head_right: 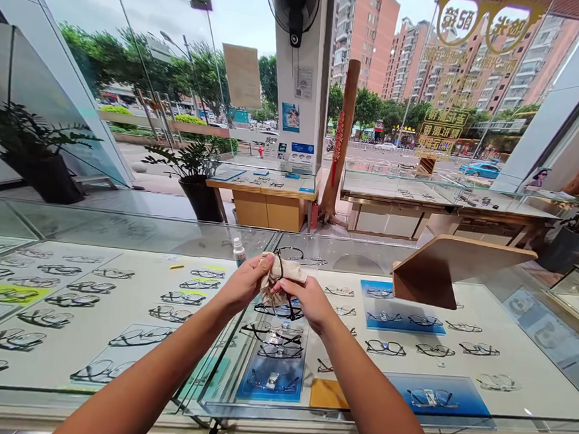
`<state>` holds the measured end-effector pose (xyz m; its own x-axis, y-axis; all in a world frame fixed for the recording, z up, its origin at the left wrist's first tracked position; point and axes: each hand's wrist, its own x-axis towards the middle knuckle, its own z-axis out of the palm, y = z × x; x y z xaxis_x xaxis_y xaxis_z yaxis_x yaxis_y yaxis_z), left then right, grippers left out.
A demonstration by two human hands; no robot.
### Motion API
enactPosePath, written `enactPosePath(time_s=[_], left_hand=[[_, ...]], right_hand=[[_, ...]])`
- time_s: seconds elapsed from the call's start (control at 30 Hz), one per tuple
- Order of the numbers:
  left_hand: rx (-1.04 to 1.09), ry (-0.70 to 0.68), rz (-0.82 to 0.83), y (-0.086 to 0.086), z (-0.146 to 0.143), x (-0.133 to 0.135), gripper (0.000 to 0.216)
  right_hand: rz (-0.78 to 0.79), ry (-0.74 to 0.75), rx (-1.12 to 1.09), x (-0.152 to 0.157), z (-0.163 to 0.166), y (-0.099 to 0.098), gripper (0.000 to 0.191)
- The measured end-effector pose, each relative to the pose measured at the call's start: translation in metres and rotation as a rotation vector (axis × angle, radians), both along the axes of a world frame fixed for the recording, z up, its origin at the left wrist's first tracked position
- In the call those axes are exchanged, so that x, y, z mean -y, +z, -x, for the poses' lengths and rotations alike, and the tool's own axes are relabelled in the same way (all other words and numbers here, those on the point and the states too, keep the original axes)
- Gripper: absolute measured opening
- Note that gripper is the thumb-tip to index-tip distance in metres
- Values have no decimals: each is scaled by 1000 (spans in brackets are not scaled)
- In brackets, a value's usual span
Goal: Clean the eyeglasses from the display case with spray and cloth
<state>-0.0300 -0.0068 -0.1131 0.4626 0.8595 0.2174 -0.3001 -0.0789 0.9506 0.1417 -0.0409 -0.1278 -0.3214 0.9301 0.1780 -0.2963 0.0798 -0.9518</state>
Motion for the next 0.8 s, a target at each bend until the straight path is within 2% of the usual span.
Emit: enactPosePath(time_s=[0.17,0.37,0.53,0.7,0.8], left_hand=[[47,-51,64,7,1,5,52],[27,52,25,4,-7,10,50],[105,63,102,4,-12,8,54],[210,139,149,4,-12,4,63],[155,93,156,3,-15,9,63]], right_hand=[[25,3,-48,-3,-5,-1,43],[-57,0,23,-2,-1,-2,42],[-14,-6,6,-3,-6,-1,44],[-101,-172,-58,-6,-27,13,40],[-149,-269,-104,-7,-35,19,38]])
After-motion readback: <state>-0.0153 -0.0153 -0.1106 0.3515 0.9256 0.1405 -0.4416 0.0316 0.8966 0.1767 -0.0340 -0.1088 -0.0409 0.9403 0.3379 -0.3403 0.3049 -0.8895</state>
